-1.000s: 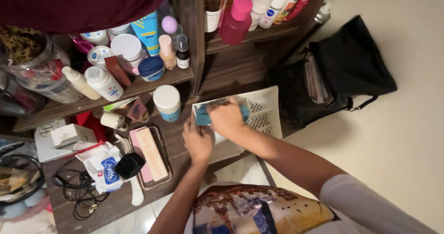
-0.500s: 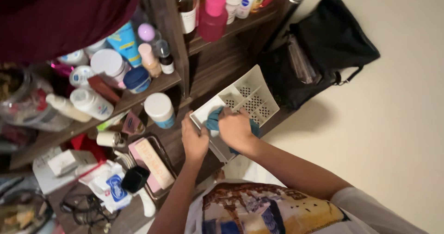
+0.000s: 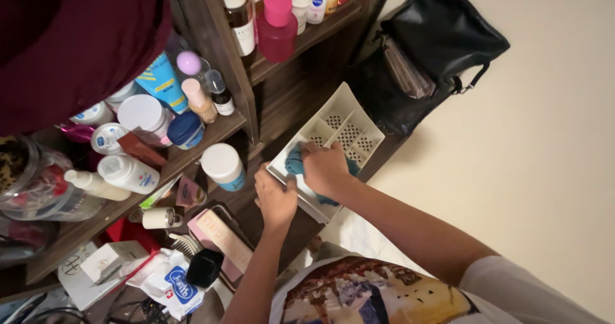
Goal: The person wipes down a white plastic desk organizer with a blue cloth and then arranges various small items including scissors, tape, and containers inside it.
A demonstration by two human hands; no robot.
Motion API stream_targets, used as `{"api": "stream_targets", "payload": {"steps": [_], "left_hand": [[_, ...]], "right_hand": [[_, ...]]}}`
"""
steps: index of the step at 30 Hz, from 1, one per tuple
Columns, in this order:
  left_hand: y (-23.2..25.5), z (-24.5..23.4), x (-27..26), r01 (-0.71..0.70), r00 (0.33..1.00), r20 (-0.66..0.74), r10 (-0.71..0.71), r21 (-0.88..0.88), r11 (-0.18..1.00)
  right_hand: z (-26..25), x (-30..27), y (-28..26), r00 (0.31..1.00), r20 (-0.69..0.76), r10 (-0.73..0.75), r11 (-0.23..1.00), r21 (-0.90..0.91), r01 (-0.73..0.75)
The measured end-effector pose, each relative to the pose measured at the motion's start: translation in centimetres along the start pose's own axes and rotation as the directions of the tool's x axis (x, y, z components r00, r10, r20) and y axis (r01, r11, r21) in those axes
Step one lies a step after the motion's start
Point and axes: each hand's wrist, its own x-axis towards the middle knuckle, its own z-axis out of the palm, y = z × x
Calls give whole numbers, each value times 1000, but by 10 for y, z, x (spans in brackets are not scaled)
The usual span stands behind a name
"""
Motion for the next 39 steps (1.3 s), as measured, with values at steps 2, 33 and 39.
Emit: {"api": "stream_targets", "payload": {"steps": [2,33,39], "left_hand": [[-1,2,-1,-13,1000,-21,13,7,1000],[-6,-10,16,-54,994,97,46,84,995],[-17,0,19,-58,997,46,55,72,996]], "right_hand": [[5,-8,-1,996,-83,-38,989,-148,26],[28,21,-11,984,-166,-59,998,-20,57],[12,-7,36,988,-90,-122,871,467,151]]}}
